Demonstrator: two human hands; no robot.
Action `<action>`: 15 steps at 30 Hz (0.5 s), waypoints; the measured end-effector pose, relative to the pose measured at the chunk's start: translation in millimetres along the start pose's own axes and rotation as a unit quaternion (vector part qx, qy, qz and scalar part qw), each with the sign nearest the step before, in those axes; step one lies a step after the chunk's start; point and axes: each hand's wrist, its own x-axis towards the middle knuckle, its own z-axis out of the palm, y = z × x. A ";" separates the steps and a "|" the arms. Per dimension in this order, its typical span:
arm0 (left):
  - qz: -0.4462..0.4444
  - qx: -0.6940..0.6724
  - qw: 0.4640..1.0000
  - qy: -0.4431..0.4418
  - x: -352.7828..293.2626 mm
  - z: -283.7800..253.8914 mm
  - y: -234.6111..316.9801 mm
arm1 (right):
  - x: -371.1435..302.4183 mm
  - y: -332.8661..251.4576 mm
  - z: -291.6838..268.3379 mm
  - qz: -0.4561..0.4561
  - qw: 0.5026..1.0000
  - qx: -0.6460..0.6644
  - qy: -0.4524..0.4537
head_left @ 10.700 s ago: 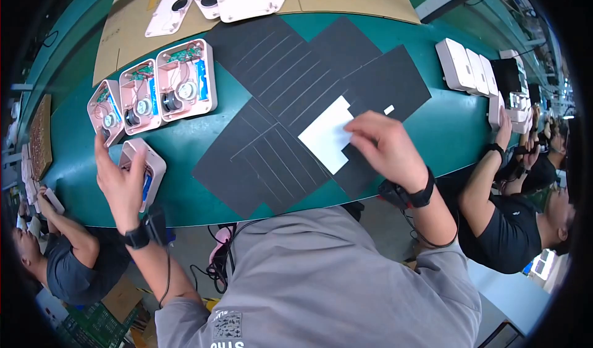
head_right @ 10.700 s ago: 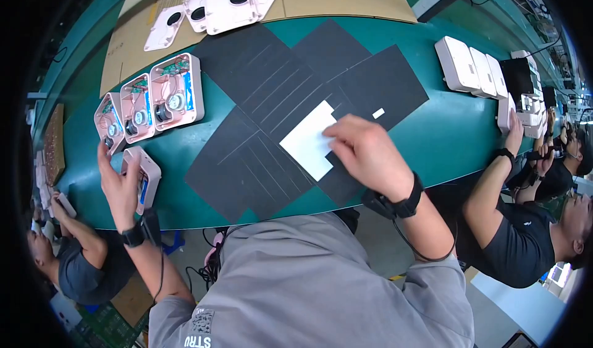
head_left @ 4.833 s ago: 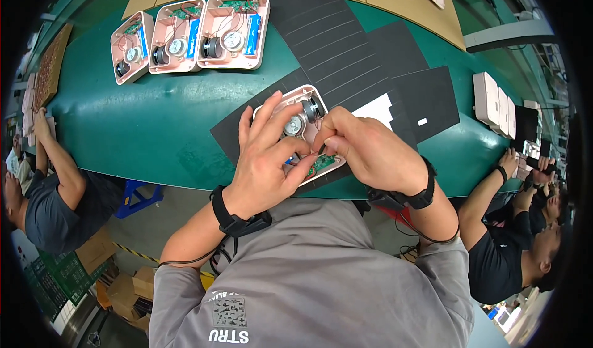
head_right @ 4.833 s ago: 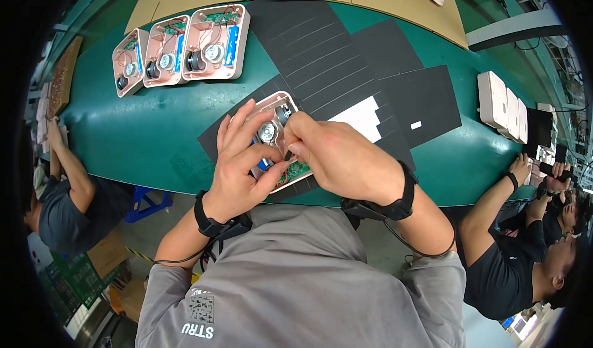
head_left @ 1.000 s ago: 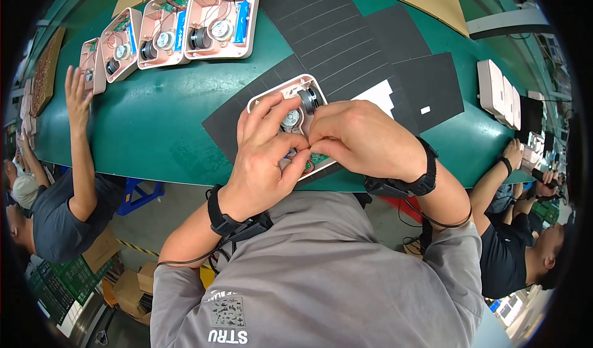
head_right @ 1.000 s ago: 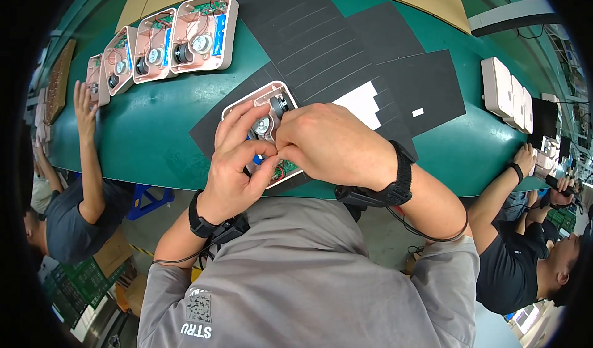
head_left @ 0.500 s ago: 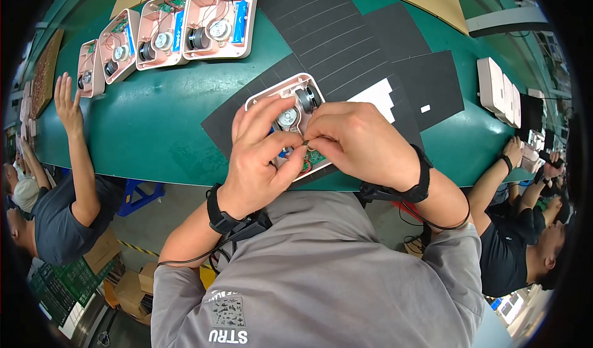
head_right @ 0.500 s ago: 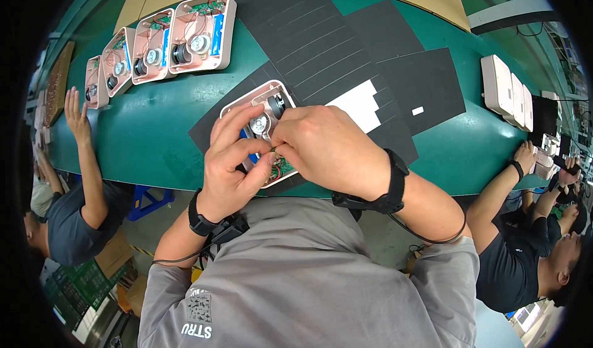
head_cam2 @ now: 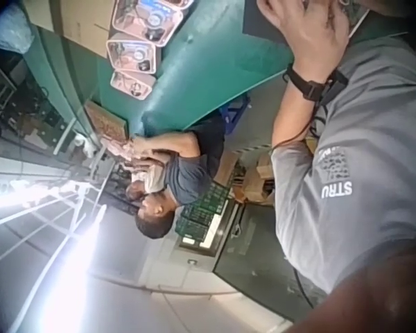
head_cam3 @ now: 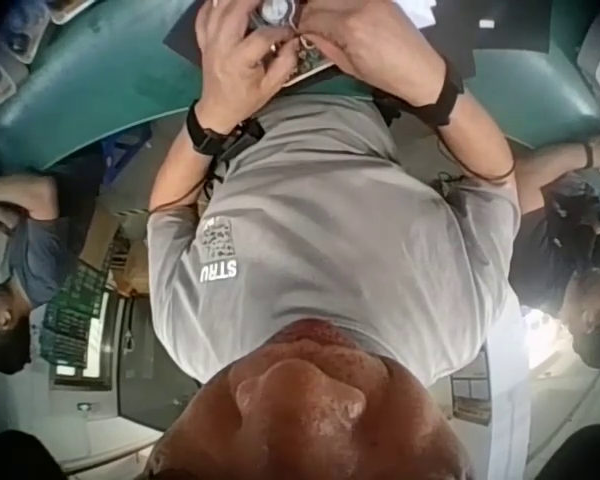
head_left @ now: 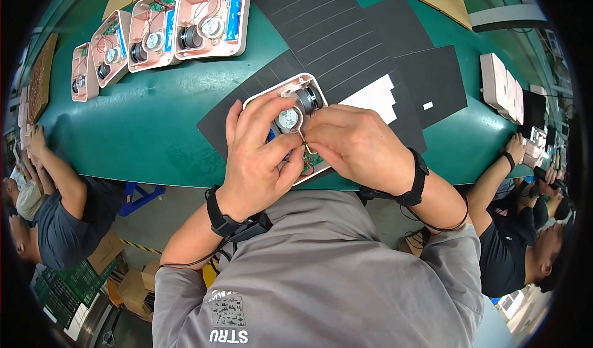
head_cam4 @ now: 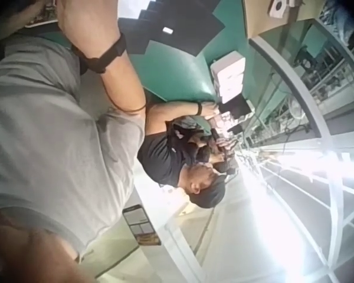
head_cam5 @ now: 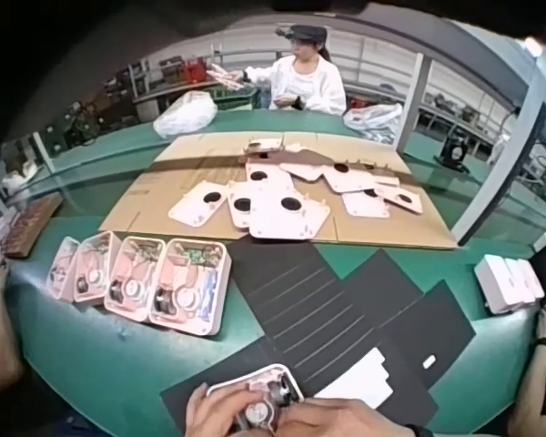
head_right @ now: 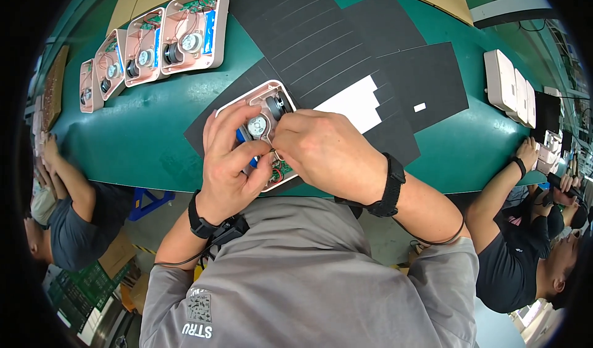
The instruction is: Manually assembling electronic circuit boards into white plastic device enclosures on a factory line.
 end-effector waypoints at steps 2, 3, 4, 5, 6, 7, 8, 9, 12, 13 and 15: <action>-0.002 0.025 1.000 -0.016 0.5 -2.5 3.2 | -0.5 -0.1 -0.3 0.005 1.000 -0.008 -0.004; -0.002 0.025 1.000 -0.017 1.2 -2.6 4.1 | -0.6 -0.5 -0.5 0.008 1.000 -0.017 -0.009; -0.010 0.020 1.000 -0.017 1.4 -2.4 4.9 | -0.1 -0.6 -0.3 0.012 1.000 -0.024 -0.016; -0.018 0.016 1.000 -0.018 1.7 -2.1 5.6 | 0.6 -0.6 0.0 0.014 1.000 -0.022 -0.016; -0.025 0.012 0.999 -0.018 1.8 -1.7 5.8 | 1.6 -0.7 0.1 0.015 0.999 -0.028 -0.019; -0.025 0.012 0.999 -0.020 2.1 -1.4 5.0 | 2.6 -1.0 0.2 0.016 0.999 -0.033 -0.023; -0.026 0.004 0.999 -0.020 2.7 -1.0 3.6 | 3.3 -1.5 0.1 0.017 0.999 -0.039 -0.026; -0.025 -0.003 0.999 -0.020 3.2 -0.8 1.9 | 4.3 -2.5 -0.2 0.017 0.999 -0.039 -0.025; -0.022 -0.015 0.999 -0.017 2.6 0.8 0.3 | 6.4 -6.6 -1.7 0.042 0.995 -0.070 -0.059; -0.021 -0.020 0.999 -0.014 2.0 1.8 0.0 | 6.0 -8.2 -0.4 0.042 0.995 -0.071 -0.056; -0.014 -0.025 1.000 -0.011 1.9 3.5 -1.6 | 3.7 -10.5 5.0 0.056 0.994 -0.085 -0.036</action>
